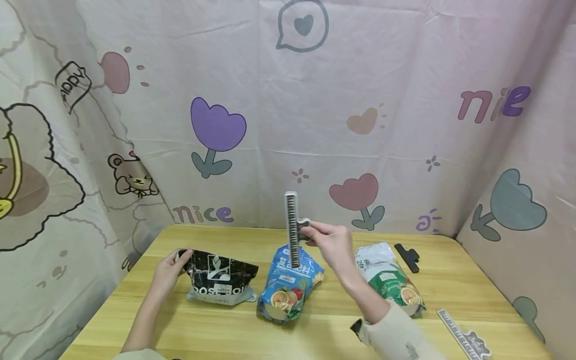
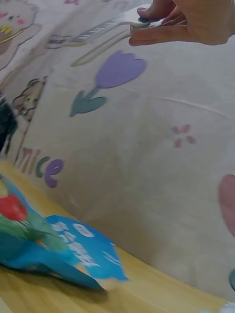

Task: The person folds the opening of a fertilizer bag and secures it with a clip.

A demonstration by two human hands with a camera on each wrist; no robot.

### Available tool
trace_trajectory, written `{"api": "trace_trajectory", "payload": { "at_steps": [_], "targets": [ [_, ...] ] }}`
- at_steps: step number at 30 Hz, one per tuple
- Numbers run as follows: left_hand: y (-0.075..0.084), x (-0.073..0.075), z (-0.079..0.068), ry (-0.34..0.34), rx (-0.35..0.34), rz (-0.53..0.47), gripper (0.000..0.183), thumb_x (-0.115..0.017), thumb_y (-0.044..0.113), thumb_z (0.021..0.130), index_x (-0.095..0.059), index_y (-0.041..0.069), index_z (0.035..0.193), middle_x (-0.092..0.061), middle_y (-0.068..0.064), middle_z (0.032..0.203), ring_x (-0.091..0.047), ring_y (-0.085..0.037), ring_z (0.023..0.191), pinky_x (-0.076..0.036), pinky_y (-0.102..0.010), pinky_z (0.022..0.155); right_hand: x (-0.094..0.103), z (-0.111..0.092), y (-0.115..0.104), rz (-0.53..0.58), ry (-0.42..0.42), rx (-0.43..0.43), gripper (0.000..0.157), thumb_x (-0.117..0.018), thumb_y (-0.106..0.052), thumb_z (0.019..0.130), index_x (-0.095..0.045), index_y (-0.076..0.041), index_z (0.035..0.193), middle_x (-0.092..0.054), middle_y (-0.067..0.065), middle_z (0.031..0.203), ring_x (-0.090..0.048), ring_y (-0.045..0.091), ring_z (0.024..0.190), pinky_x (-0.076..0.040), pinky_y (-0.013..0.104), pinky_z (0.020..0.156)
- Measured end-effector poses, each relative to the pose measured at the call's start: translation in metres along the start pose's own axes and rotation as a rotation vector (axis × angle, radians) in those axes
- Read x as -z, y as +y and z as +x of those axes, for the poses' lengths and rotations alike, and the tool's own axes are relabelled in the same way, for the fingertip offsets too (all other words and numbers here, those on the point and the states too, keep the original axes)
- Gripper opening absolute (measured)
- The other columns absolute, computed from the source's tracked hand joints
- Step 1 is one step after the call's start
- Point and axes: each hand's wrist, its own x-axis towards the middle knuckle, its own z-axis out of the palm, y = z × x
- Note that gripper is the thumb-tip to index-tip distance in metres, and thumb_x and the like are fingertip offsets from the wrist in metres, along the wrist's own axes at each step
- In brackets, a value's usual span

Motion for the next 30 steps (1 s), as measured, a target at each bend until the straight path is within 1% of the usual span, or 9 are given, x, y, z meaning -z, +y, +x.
{"api": "trace_trajectory", "payload": {
  "at_steps": [4,9,13,16,19,21,23,26,30],
  "targets": [
    [-0.002,-0.001,0.001,0.01,-0.004,0.003,0.031,-0.055,0.036,0.092,-0.053,0.006,0.084,-0.058,0.003,0.081,-0.057,-0.007,0.081,-0.05,-0.02,0.073,-0.03,0.003,0.012,-0.074,-0.059,0.116,0.024,-0.072,-0.014,0.079,-0.07,0.001,0.099,-0.068,0.015,0.085,-0.067,0.021,0.068,-0.054,0.027,0.06],
    [-0.006,-0.003,0.002,0.04,0.007,-0.005,0.033,-0.056,0.037,0.091,-0.053,0.005,0.083,-0.058,0.002,0.083,-0.056,-0.008,0.082,-0.05,-0.021,0.073,-0.059,0.002,0.027,-0.224,-0.101,0.18,0.022,-0.07,-0.017,0.082,-0.071,-0.003,0.099,-0.069,0.008,0.08,-0.065,0.016,0.062,-0.052,0.024,0.051],
    [-0.009,-0.002,0.003,0.052,0.018,-0.006,0.035,-0.056,0.037,0.091,-0.055,0.002,0.088,-0.059,0.001,0.084,-0.056,-0.008,0.081,-0.051,-0.022,0.072,-0.076,0.003,0.031,-0.287,-0.112,0.208,0.022,-0.069,-0.02,0.083,-0.072,-0.006,0.099,-0.069,0.005,0.079,-0.057,0.008,0.051,-0.04,0.017,0.04],
    [-0.008,-0.001,0.003,0.038,0.007,-0.001,0.036,-0.055,0.036,0.092,-0.055,0.0,0.092,-0.06,0.001,0.085,-0.056,-0.007,0.082,-0.05,-0.02,0.072,-0.086,0.004,0.029,-0.306,-0.123,0.21,0.023,-0.068,-0.022,0.083,-0.071,-0.006,0.1,-0.07,0.004,0.081,-0.051,-0.003,0.049,-0.035,0.015,0.04],
    [-0.009,0.0,0.004,0.026,0.005,-0.007,0.035,-0.055,0.035,0.092,-0.056,0.0,0.093,-0.06,0.002,0.087,-0.056,-0.007,0.084,-0.05,-0.019,0.073,-0.092,0.007,0.025,-0.319,-0.124,0.234,0.024,-0.068,-0.023,0.084,-0.071,-0.006,0.1,-0.069,0.004,0.083,-0.042,-0.006,0.042,-0.03,0.014,0.037],
    [-0.01,0.0,0.004,0.023,0.007,-0.003,0.034,-0.055,0.036,0.092,-0.055,0.002,0.09,-0.06,0.002,0.087,-0.056,-0.006,0.085,-0.05,-0.019,0.073,-0.095,0.009,0.024,-0.339,-0.11,0.286,0.023,-0.068,-0.023,0.083,-0.071,-0.007,0.099,-0.069,0.005,0.082,-0.035,-0.007,0.037,-0.027,0.013,0.035],
    [-0.011,0.0,0.004,0.029,0.016,-0.01,0.033,-0.056,0.036,0.091,-0.056,0.004,0.088,-0.06,0.002,0.086,-0.056,-0.007,0.085,-0.05,-0.019,0.074,-0.098,0.01,0.023,-0.367,-0.102,0.353,0.022,-0.069,-0.021,0.083,-0.071,-0.006,0.098,-0.069,0.005,0.082,-0.024,-0.002,0.032,-0.019,0.015,0.033],
    [-0.012,0.0,0.005,0.032,0.015,-0.02,0.034,-0.056,0.036,0.091,-0.054,0.003,0.087,-0.059,0.001,0.085,-0.056,-0.008,0.085,-0.05,-0.02,0.074,-0.103,0.01,0.023,-0.422,-0.119,0.454,0.02,-0.069,-0.017,0.083,-0.071,-0.005,0.098,-0.069,0.005,0.082,-0.025,-0.006,0.033,-0.019,0.013,0.032],
    [-0.011,0.0,0.004,0.024,0.006,-0.024,0.032,-0.055,0.035,0.092,-0.054,0.003,0.087,-0.058,0.0,0.083,-0.056,-0.009,0.082,-0.05,-0.021,0.073,-0.111,0.008,0.026,-0.516,-0.192,0.504,0.018,-0.066,-0.013,0.085,-0.071,-0.003,0.099,-0.069,0.003,0.082,-0.024,-0.007,0.033,-0.02,0.01,0.031]
  ]
}}
